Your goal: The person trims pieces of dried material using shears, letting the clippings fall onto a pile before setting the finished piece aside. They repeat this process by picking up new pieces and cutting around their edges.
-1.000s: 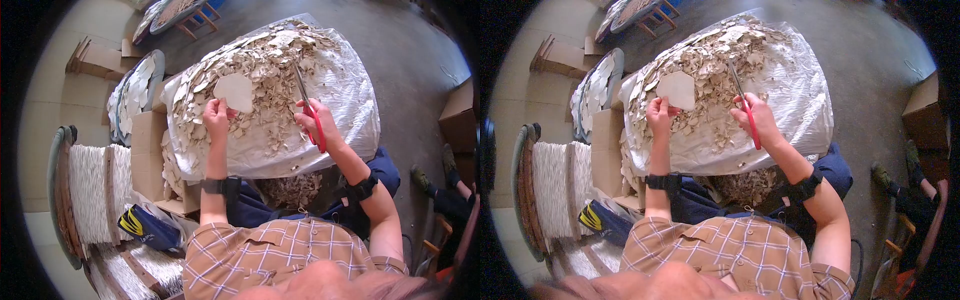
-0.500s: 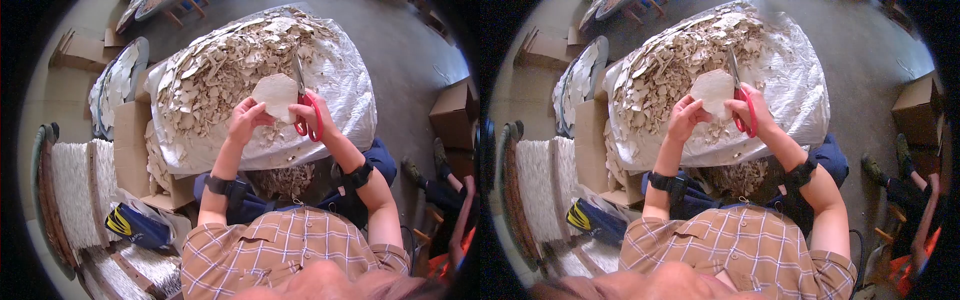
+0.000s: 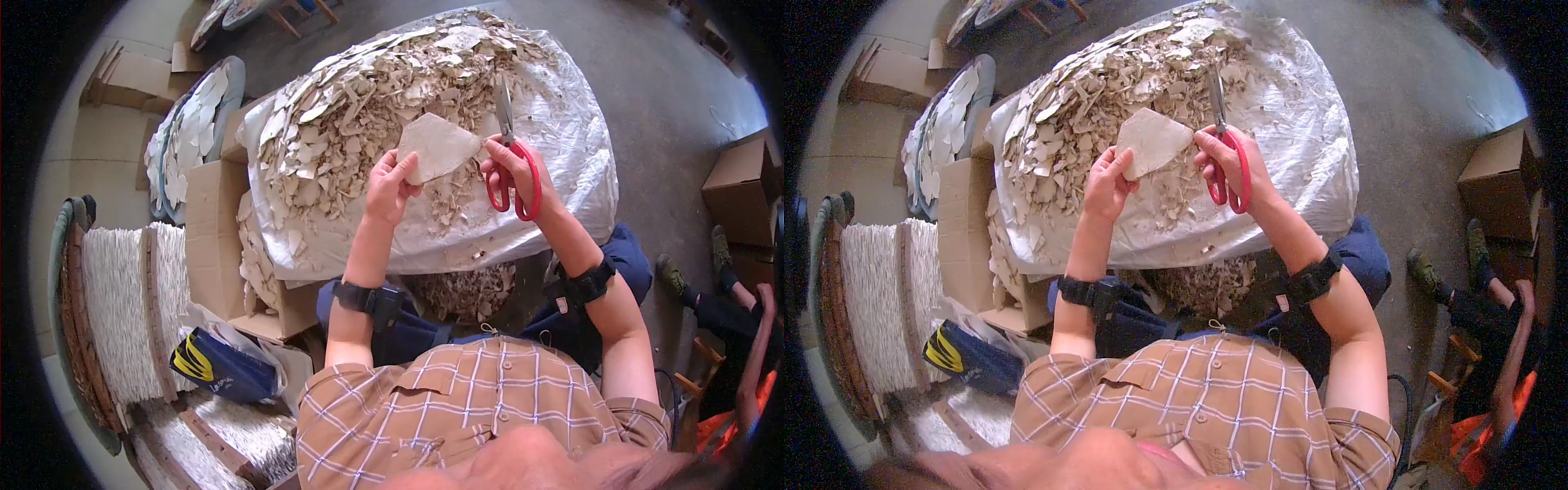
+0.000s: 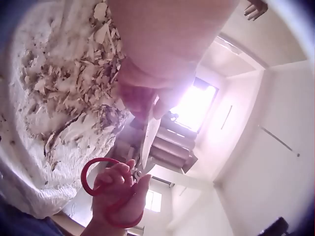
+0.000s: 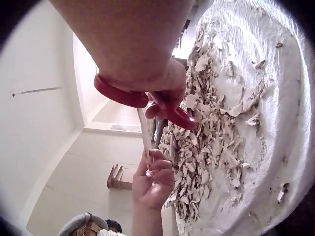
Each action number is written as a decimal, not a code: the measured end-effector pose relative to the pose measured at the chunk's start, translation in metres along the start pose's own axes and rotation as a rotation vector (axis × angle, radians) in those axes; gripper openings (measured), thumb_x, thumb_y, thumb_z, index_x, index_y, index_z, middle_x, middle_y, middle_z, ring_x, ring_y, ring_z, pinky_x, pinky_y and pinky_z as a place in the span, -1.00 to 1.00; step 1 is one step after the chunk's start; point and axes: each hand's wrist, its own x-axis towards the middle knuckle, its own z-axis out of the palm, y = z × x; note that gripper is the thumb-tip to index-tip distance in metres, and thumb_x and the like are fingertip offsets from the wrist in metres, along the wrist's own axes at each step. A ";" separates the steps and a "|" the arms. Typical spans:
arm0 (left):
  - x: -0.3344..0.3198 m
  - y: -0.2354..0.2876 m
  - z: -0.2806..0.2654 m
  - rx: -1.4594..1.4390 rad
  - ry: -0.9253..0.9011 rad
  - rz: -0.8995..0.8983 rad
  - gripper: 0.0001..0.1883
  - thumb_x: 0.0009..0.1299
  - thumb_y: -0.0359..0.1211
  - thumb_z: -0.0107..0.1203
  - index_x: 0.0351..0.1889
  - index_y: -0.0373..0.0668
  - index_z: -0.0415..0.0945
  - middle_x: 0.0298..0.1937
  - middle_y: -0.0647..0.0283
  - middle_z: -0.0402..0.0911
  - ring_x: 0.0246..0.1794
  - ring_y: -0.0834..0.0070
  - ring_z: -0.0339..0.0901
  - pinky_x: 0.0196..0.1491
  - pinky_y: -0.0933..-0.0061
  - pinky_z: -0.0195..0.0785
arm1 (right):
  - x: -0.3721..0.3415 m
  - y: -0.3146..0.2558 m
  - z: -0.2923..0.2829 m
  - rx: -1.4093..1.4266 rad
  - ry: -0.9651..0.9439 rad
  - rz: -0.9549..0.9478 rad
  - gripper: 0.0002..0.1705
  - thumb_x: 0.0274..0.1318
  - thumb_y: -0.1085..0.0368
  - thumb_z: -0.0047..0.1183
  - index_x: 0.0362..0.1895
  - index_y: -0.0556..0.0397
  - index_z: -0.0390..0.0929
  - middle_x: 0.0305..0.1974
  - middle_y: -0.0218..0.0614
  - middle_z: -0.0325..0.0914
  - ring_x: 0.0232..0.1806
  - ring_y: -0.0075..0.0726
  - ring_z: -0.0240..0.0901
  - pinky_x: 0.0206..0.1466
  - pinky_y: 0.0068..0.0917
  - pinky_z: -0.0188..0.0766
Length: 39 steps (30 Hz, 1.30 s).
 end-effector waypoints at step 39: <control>0.002 0.025 -0.088 -0.412 0.332 0.103 -0.82 0.30 -0.37 -0.06 -0.19 -0.21 0.44 -0.27 0.24 0.58 -0.21 0.34 0.54 -0.21 0.38 0.45 | -0.009 0.010 0.025 -0.277 -0.143 -0.006 -0.73 0.05 0.18 -0.01 -0.25 0.09 0.38 -0.59 -0.42 0.38 -0.67 -0.66 0.24 -0.64 -0.70 0.19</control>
